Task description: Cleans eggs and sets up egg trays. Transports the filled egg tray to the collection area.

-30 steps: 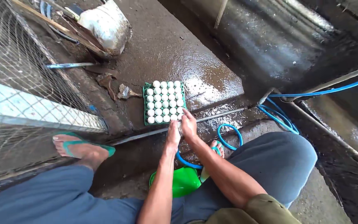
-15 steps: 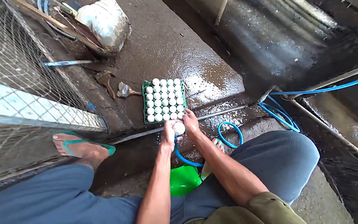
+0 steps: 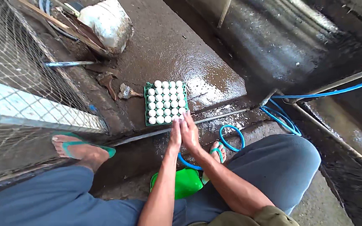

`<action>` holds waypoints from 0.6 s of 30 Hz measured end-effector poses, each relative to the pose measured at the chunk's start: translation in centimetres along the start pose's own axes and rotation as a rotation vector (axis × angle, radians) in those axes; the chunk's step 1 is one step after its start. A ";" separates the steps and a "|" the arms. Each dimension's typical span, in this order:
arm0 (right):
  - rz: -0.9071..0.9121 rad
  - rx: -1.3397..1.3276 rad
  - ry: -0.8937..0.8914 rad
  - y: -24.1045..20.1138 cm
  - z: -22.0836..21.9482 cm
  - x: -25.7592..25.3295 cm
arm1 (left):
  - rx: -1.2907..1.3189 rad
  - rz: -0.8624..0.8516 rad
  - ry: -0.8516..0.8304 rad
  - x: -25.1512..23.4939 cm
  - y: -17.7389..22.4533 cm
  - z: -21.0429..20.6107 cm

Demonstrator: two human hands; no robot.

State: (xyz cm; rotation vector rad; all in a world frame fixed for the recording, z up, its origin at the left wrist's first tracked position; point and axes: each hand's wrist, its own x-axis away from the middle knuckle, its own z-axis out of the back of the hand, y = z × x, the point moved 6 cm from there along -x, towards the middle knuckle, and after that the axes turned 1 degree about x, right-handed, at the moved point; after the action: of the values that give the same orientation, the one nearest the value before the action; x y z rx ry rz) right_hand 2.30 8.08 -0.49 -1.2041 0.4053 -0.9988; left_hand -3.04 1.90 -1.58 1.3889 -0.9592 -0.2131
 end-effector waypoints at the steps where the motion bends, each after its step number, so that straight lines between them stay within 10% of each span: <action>1: 0.045 -0.025 -0.001 -0.1 -0.2 0.5 | 0.013 0.019 -0.002 0.2 0.1 0.2; 18: 0.016 -0.058 0.029 0.4 0.4 -0.9 | 0.068 0.128 -0.054 0.5 0.1 0.2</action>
State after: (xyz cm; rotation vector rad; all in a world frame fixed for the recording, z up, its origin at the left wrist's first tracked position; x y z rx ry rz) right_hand 2.36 9.04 -0.93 -1.2380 0.4688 -0.9979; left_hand -2.92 1.46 -1.25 1.3840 -1.1053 -0.1230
